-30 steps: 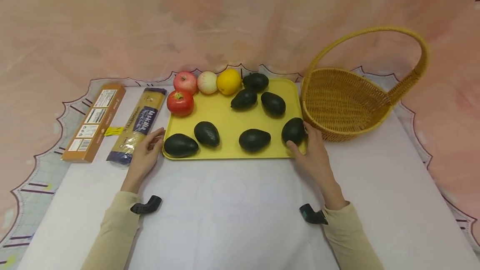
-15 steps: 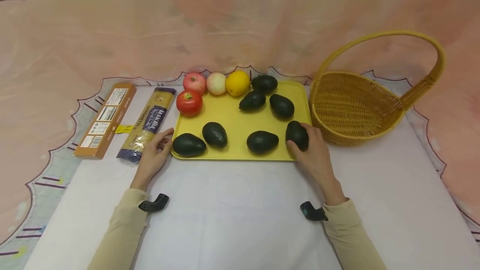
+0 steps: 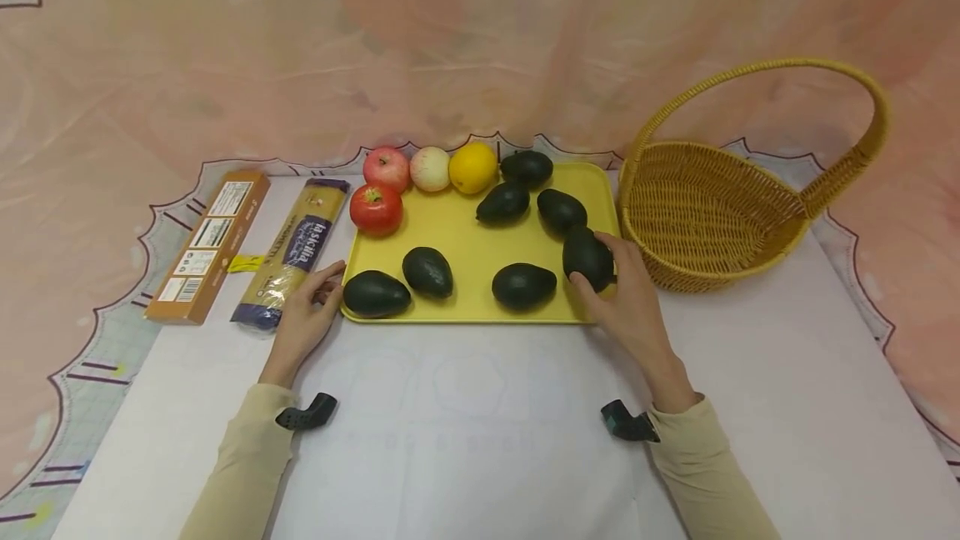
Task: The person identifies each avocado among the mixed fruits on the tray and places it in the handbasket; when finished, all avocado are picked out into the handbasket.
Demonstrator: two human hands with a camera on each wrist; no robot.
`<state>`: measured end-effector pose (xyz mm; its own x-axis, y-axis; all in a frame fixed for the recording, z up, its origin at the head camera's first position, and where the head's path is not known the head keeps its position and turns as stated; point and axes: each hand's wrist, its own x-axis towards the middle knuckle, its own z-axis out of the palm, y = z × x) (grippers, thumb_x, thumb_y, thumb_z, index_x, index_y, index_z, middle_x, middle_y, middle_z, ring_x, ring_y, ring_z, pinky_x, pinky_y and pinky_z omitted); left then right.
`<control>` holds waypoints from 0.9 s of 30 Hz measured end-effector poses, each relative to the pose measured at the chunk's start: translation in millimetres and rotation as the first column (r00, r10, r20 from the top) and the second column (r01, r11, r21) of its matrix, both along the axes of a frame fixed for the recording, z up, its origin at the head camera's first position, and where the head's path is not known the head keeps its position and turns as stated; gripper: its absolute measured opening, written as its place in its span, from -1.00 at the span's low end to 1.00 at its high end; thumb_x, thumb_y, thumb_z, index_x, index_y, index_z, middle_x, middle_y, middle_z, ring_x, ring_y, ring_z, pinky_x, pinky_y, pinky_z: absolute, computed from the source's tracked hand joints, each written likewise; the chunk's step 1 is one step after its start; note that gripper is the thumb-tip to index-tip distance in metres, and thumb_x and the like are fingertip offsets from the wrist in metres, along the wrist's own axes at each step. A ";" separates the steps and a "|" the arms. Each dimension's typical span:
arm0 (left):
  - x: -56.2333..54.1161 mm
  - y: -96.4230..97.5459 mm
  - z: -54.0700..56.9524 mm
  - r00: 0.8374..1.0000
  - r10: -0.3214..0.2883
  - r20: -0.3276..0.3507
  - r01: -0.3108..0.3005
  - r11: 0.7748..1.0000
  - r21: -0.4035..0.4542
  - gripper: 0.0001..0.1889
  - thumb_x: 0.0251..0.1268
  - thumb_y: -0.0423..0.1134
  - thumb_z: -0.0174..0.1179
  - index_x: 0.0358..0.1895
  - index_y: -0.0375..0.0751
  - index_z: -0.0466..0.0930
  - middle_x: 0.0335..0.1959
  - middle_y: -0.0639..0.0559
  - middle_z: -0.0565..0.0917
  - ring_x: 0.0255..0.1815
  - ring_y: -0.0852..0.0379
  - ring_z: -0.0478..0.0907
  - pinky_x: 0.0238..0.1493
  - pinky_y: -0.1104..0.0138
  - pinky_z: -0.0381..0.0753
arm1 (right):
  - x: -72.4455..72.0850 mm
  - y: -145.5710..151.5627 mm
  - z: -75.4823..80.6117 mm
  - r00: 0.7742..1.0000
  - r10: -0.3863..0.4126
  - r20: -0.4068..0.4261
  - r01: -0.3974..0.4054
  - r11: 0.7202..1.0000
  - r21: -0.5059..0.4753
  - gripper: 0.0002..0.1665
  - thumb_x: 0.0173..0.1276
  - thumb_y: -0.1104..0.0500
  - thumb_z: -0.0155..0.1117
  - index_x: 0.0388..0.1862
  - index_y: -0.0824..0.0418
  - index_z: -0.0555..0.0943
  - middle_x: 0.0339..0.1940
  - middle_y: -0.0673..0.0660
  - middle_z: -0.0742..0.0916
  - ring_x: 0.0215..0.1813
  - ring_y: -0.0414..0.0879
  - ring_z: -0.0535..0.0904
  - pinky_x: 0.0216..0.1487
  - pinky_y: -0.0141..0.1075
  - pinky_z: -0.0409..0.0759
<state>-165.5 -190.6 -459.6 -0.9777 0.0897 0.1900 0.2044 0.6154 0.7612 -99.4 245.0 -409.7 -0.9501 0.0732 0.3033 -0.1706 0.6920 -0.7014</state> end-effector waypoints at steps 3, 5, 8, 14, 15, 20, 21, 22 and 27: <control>-0.2 0.6 1.2 1.000 -0.001 -0.005 0.001 1.000 0.006 -0.55 0.30 -0.41 0.09 0.27 -0.17 0.44 -0.01 -0.17 0.60 -0.19 0.10 0.49 -0.24 0.64 0.35 | 0.2 1.0 7.1 0.999 -0.003 -0.039 0.002 1.000 -0.014 -0.26 0.20 0.12 0.35 0.34 0.19 0.33 0.18 0.25 0.49 0.09 0.09 0.45 -0.10 -0.38 0.43; -0.6 1.2 2.3 1.000 -0.001 -0.002 0.001 1.000 0.012 -0.55 0.30 -0.40 0.09 0.27 -0.16 0.44 -0.02 -0.17 0.59 -0.19 0.10 0.48 -0.24 0.64 0.35 | 0.5 2.6 10.8 0.998 -0.015 -0.064 0.013 0.999 -0.030 -0.26 0.18 0.15 0.36 0.34 0.18 0.34 0.15 0.24 0.50 0.05 0.05 0.46 -0.11 -0.50 0.40; -0.9 1.5 2.6 1.000 0.000 0.003 0.000 1.000 0.008 -0.56 0.30 -0.40 0.09 0.27 -0.16 0.44 -0.02 -0.17 0.59 -0.19 0.10 0.48 -0.24 0.64 0.34 | 1.8 6.3 15.0 0.995 -0.051 -0.085 0.046 0.997 -0.057 -0.25 0.18 0.16 0.36 0.35 0.12 0.33 0.15 0.21 0.49 0.03 -0.08 0.42 -0.13 -0.54 0.35; -0.4 1.8 1.3 1.000 0.003 0.016 -0.003 1.000 0.008 -0.56 0.31 -0.40 0.09 0.27 -0.15 0.44 0.00 -0.15 0.59 -0.17 0.10 0.48 -0.24 0.63 0.35 | 2.5 18.0 22.1 0.985 -0.126 -0.120 0.114 0.988 -0.102 -0.27 0.19 0.17 0.34 0.35 0.08 0.34 0.20 0.19 0.48 0.03 -0.37 0.32 -0.09 -0.58 0.33; -0.2 2.0 1.0 1.000 0.002 0.011 -0.002 1.000 0.010 -0.56 0.30 -0.40 0.09 0.26 -0.16 0.44 0.00 -0.16 0.59 -0.17 0.09 0.48 -0.24 0.62 0.35 | 2.4 20.3 23.0 0.983 -0.132 -0.127 0.119 0.987 -0.112 -0.27 0.18 0.18 0.34 0.35 0.08 0.35 0.20 0.19 0.48 0.02 -0.39 0.33 -0.08 -0.60 0.32; 1.8 1.8 0.5 1.000 0.004 0.009 -0.004 1.000 0.004 -0.56 0.30 -0.41 0.09 0.26 -0.17 0.45 -0.03 -0.16 0.59 -0.19 0.09 0.48 -0.24 0.60 0.35 | 1.3 31.0 26.2 0.977 -0.167 -0.133 0.146 0.977 -0.155 -0.29 0.18 0.21 0.33 0.34 0.04 0.36 0.22 0.18 0.48 0.03 -0.41 0.37 -0.01 -0.58 0.32; 2.3 1.5 0.6 1.000 0.007 0.010 -0.007 1.000 0.004 -0.56 0.30 -0.41 0.09 0.26 -0.16 0.45 -0.03 -0.16 0.59 -0.19 0.09 0.47 -0.24 0.59 0.35 | 0.7 33.1 26.8 0.976 -0.176 -0.126 0.154 0.974 -0.165 -0.29 0.19 0.21 0.33 0.34 0.03 0.37 0.22 0.18 0.48 0.03 -0.39 0.38 -0.01 -0.56 0.32; 2.5 1.2 0.7 1.000 0.010 0.013 -0.011 1.000 0.003 -0.56 0.30 -0.41 0.09 0.26 -0.15 0.45 -0.03 -0.15 0.59 -0.19 0.09 0.47 -0.24 0.60 0.35 | 0.0 35.2 27.5 0.976 -0.188 -0.114 0.167 0.971 -0.172 -0.30 0.20 0.20 0.32 0.34 0.02 0.36 0.23 0.16 0.48 0.05 -0.37 0.39 -0.01 -0.55 0.32; 2.3 -0.7 -0.6 1.000 0.006 0.001 -0.006 1.000 0.007 -0.55 0.31 -0.40 0.09 0.27 -0.14 0.44 -0.01 -0.15 0.59 -0.16 0.08 0.50 -0.23 0.61 0.35 | -3.4 47.5 30.3 0.968 -0.249 -0.021 0.240 0.952 -0.191 -0.32 0.24 0.14 0.28 0.35 0.02 0.34 0.25 0.10 0.45 0.12 -0.13 0.44 0.00 -0.50 0.34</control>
